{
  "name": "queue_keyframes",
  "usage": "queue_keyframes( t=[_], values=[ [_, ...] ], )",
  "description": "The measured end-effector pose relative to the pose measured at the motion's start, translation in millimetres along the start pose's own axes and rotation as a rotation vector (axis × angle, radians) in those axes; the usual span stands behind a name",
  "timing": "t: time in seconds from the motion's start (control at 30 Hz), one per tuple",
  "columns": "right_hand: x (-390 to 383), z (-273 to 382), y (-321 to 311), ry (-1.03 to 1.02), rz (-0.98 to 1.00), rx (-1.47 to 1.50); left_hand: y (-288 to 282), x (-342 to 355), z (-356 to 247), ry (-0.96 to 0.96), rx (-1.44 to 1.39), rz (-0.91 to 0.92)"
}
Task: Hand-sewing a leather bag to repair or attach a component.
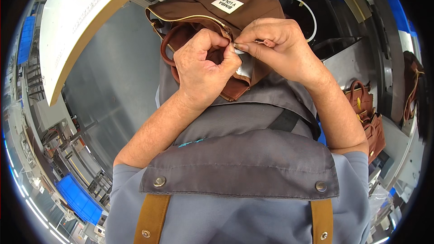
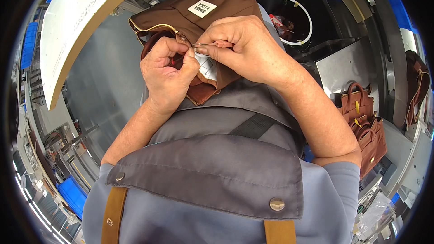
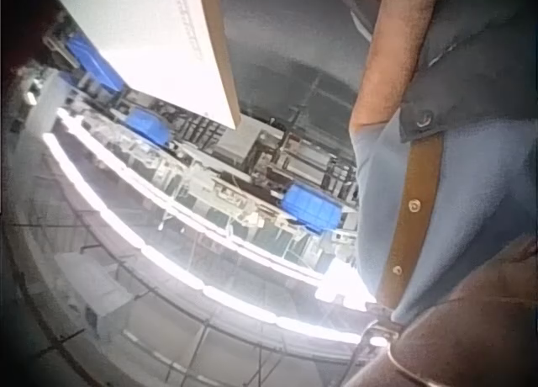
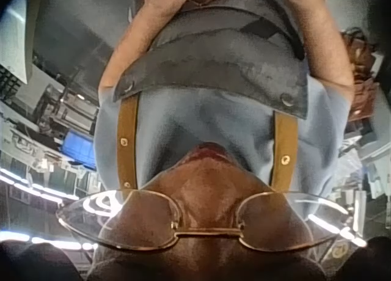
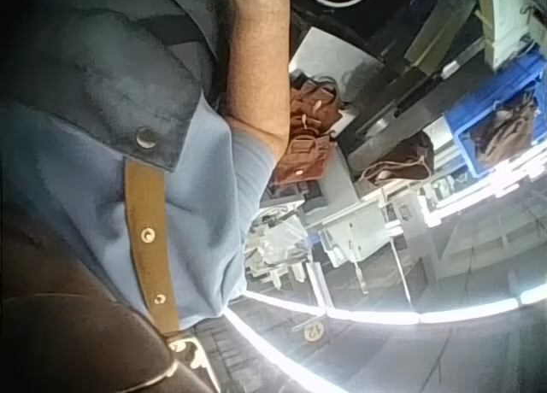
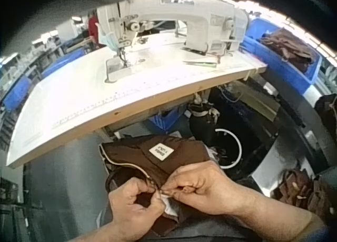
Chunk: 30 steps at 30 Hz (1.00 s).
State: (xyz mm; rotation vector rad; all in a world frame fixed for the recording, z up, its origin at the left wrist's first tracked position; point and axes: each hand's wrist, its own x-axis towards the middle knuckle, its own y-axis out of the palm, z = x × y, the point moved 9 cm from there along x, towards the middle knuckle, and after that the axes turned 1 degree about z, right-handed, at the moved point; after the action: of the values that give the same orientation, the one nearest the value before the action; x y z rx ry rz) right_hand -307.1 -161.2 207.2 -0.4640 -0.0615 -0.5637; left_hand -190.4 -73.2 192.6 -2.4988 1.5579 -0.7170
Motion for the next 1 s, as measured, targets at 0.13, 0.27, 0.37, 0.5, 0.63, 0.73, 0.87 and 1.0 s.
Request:
queue_keyframes(
  t=[0.13, 0.27, 0.37, 0.5, 0.63, 0.73, 0.87, 1.0],
  values=[
    [-1, 0, 0, 0.017, -0.025, 0.041, 1, -3, 10, -0.074, -0.115, -0.014],
    [-1, -1, -1, 0.034, -0.025, 0.036, 8, -6, 13, -0.224, -0.268, 0.074],
    [-1, -2, -2, 0.060, -0.045, 0.066, 4, -4, 14, -0.208, -0.276, -0.006],
    [3, 9, -7, 0.139, 0.004, -0.056, -2, -1, 3, -0.037, -0.096, 0.005],
    [6, 9, -5, 0.117, 0.016, -0.186, -2, -1, -9, 0.081, 0.012, 0.007],
    [4, 1, -5, 0.155, -0.004, -0.120, -3, -1, -9, 0.082, 0.008, -0.007],
    [3, 4, -6, 0.130, -0.052, -0.044, -2, -2, -8, 0.116, 0.004, -0.014],
    [7, 14, -2, 0.138, 0.035, -0.306, -3, -3, -8, 0.123, 0.013, -0.018]
  ],
)
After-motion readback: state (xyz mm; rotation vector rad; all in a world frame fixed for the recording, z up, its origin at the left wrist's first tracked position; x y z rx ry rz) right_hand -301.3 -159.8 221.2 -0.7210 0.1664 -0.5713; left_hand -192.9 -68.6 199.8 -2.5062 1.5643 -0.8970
